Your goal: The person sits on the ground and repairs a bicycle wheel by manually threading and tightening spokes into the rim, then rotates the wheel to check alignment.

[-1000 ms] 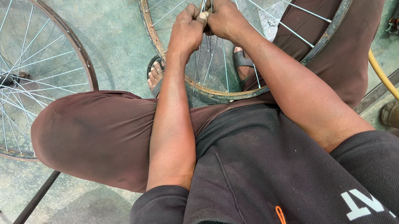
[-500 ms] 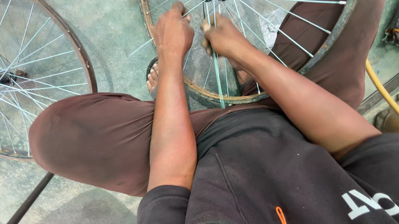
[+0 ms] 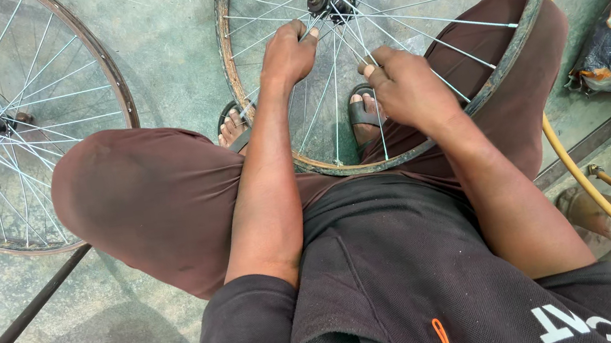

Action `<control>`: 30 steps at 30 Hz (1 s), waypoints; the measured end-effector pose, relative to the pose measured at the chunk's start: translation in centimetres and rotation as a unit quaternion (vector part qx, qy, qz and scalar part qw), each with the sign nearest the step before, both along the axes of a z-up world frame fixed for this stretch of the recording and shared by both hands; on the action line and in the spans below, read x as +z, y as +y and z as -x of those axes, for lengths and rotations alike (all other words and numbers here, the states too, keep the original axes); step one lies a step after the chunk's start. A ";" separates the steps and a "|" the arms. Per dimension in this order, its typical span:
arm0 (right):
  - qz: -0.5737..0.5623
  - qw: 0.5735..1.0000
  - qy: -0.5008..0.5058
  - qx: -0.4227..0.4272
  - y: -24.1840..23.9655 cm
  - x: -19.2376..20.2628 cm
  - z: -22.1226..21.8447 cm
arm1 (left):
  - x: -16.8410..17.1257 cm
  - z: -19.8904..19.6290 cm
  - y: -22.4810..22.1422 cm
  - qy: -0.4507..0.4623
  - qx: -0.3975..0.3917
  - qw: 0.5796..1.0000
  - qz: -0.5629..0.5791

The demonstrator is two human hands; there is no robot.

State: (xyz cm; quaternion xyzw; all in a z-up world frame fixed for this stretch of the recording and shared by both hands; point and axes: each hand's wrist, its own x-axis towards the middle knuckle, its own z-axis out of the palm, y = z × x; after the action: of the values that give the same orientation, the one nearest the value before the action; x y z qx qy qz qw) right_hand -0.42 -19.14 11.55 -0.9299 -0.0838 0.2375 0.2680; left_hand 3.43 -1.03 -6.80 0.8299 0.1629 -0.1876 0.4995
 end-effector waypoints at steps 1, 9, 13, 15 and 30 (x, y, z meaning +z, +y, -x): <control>-0.003 1.000 0.013 0.008 -0.3 0.3 -0.3 | -0.1 0.1 0.3 0.026 -0.016 0.999 0.021; -0.023 0.998 0.036 0.052 -0.6 1.8 -0.3 | 0.3 0.8 1.9 -0.064 -0.143 0.982 -0.102; -0.001 0.999 0.052 0.017 -0.2 2.2 -0.5 | 2.6 1.4 1.0 0.015 -0.075 0.994 -0.075; 0.008 0.999 0.026 0.031 -0.4 1.8 -0.4 | 3.1 2.1 1.1 0.077 -0.045 0.996 0.003; 0.060 0.998 0.015 0.022 -0.8 -0.8 0.7 | 0.7 5.3 3.4 0.044 -0.053 0.941 -0.332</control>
State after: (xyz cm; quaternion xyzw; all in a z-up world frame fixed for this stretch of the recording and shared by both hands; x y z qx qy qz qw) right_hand -1.08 -19.94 10.76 -0.9386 -0.0862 0.2617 0.2076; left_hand -1.85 2.33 -6.07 0.9470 0.1937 -0.1855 0.1770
